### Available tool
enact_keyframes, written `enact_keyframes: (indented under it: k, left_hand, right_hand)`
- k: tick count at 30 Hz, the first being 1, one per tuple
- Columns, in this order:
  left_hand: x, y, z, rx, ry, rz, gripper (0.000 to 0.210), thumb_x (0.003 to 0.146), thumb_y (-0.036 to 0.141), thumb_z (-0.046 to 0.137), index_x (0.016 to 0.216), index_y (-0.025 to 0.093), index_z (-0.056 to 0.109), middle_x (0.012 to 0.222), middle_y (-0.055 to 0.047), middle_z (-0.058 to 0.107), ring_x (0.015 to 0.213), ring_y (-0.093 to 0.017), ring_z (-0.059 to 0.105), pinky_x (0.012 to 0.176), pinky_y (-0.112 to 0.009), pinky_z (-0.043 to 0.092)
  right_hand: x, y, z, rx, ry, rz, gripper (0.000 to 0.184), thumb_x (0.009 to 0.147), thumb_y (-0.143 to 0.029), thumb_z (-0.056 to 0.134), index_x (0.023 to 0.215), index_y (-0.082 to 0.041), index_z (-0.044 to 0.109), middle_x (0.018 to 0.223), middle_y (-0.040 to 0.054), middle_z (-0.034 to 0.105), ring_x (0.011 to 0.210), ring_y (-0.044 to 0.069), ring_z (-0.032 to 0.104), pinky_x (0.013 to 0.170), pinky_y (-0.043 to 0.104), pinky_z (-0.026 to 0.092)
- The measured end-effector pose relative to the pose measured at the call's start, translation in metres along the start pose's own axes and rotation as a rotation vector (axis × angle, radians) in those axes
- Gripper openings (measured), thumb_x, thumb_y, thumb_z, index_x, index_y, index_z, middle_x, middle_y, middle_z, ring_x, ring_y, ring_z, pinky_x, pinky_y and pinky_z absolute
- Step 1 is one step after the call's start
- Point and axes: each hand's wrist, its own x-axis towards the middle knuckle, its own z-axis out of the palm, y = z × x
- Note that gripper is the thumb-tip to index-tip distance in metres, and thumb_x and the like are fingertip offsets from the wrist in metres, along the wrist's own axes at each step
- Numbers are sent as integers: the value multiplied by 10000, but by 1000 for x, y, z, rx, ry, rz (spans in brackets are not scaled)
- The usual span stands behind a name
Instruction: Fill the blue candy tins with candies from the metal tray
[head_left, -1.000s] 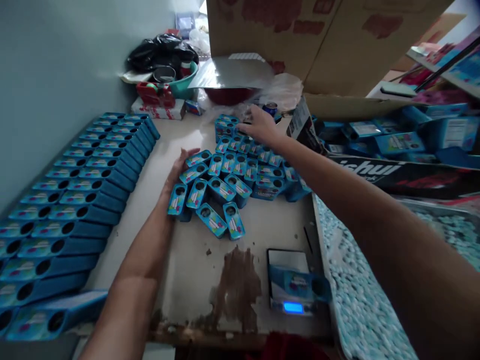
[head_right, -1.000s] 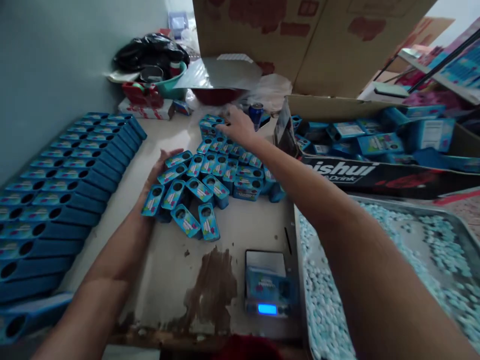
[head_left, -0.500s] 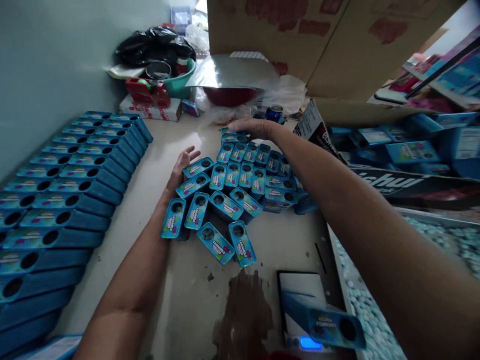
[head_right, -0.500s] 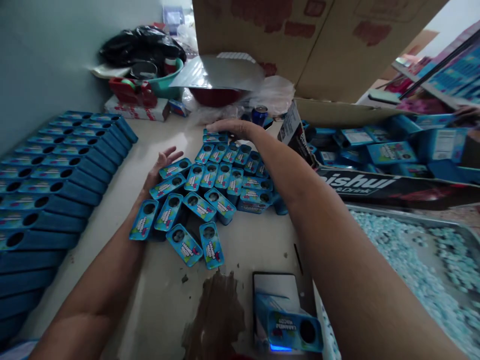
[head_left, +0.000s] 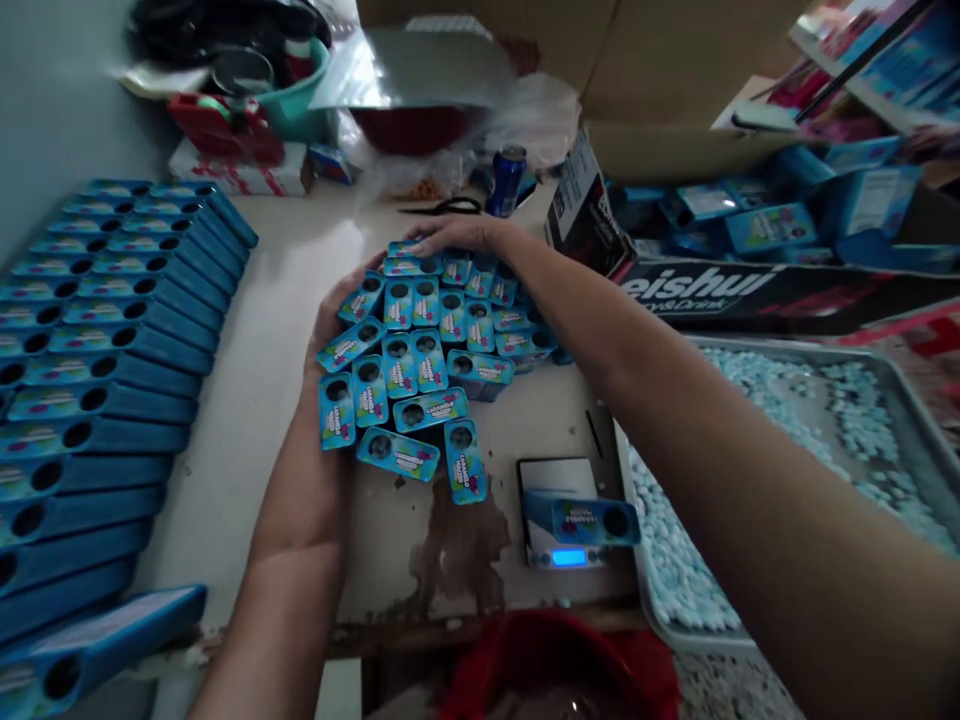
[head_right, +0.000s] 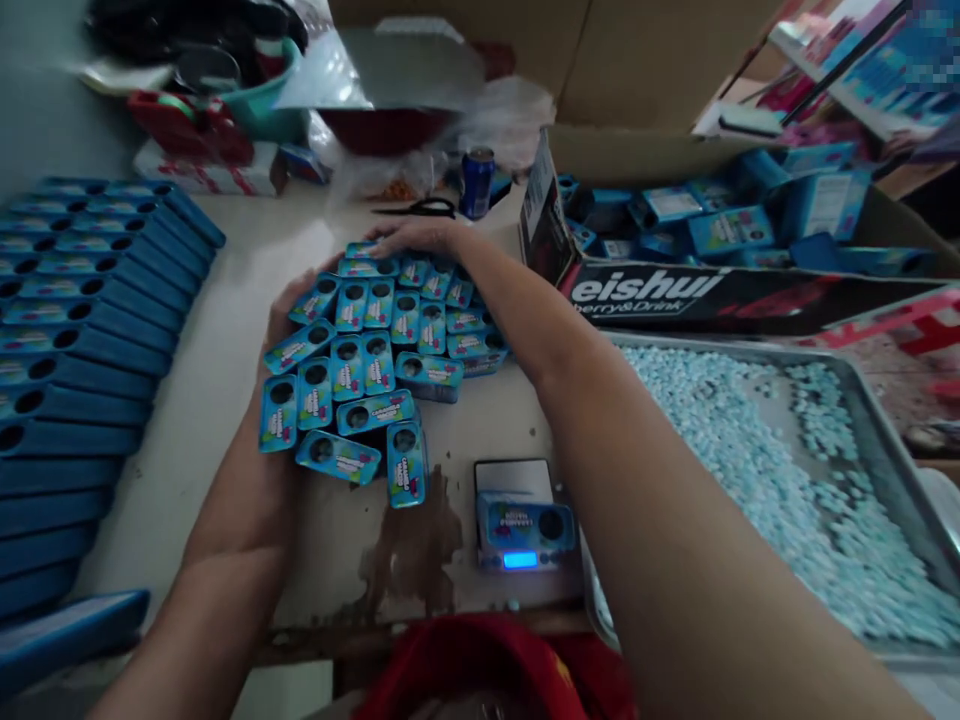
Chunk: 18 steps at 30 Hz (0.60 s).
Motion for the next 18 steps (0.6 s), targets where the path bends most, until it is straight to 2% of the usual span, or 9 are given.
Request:
enact_keyframes:
  k: [2, 5, 8, 11, 13, 15, 17, 18]
  left_hand:
    - [-17, 6, 8, -42, -21, -58, 650, 1113, 649, 458, 1561, 218, 648, 1359, -93, 813, 1432, -345, 664, 1288, -644, 522]
    - [-34, 11, 13, -60, -47, -124, 651, 1119, 729, 432, 1483, 261, 699, 1323, -64, 821, 1465, -345, 615, 1313, -645, 487]
    - [-47, 12, 16, -17, -32, -137, 690, 1083, 809, 452, 1415, 274, 734, 1300, -61, 824, 1496, -356, 576, 1310, -644, 486]
    - [-62, 12, 21, -29, -21, -157, 713, 1097, 829, 442, 1414, 264, 741, 1280, -73, 818, 1502, -355, 577, 1282, -625, 516]
    - [-71, 12, 26, -70, -3, -163, 692, 1144, 790, 395, 1397, 249, 745, 1268, -84, 814, 1488, -346, 597, 1249, -611, 546]
    - [-78, 10, 30, -122, 38, -157, 660, 1199, 711, 307, 1395, 248, 735, 1263, -82, 812, 1454, -322, 626, 1208, -587, 581]
    - [-81, 7, 31, -200, 92, -144, 652, 1234, 637, 211, 1421, 254, 704, 1290, -70, 808, 1404, -289, 662, 1175, -561, 608]
    - [-81, 6, 30, -252, 133, -137, 658, 1241, 630, 185, 1421, 250, 690, 1297, -66, 807, 1369, -273, 682, 1163, -547, 618]
  right_hand:
    - [-2, 0, 10, -64, 1, -2, 136, 1124, -139, 715, 1245, -98, 761, 881, -106, 788, 809, 43, 702, 896, 137, 575]
    - [-8, -1, 24, -166, 26, -20, 211, 1174, -161, 594, 1242, -14, 729, 793, -147, 727, 735, -15, 645, 804, 55, 479]
    - [-20, -5, 34, -176, 20, -19, 176, 1142, -166, 655, 1143, -9, 733, 740, -165, 703, 690, -26, 608, 724, 22, 433]
    - [-33, -8, 40, -110, -23, 28, 185, 1118, -145, 645, 974, -66, 730, 711, -159, 686, 724, -36, 644, 766, 34, 458]
    - [-39, -8, 44, -30, -33, 54, 215, 1083, -118, 661, 873, -127, 710, 735, -142, 705, 840, -21, 720, 842, 61, 506]
    - [-44, -9, 48, 25, -20, 63, 264, 1029, -96, 742, 786, -172, 674, 732, -129, 710, 924, 22, 770, 852, 88, 560]
    - [-49, -14, 53, 84, 63, 42, 361, 1050, -150, 740, 713, -181, 614, 692, -133, 671, 916, 49, 799, 806, 104, 586]
    - [-53, -20, 56, 143, 156, 10, 429, 1103, -207, 657, 683, -176, 577, 669, -135, 639, 905, 48, 808, 794, 107, 579]
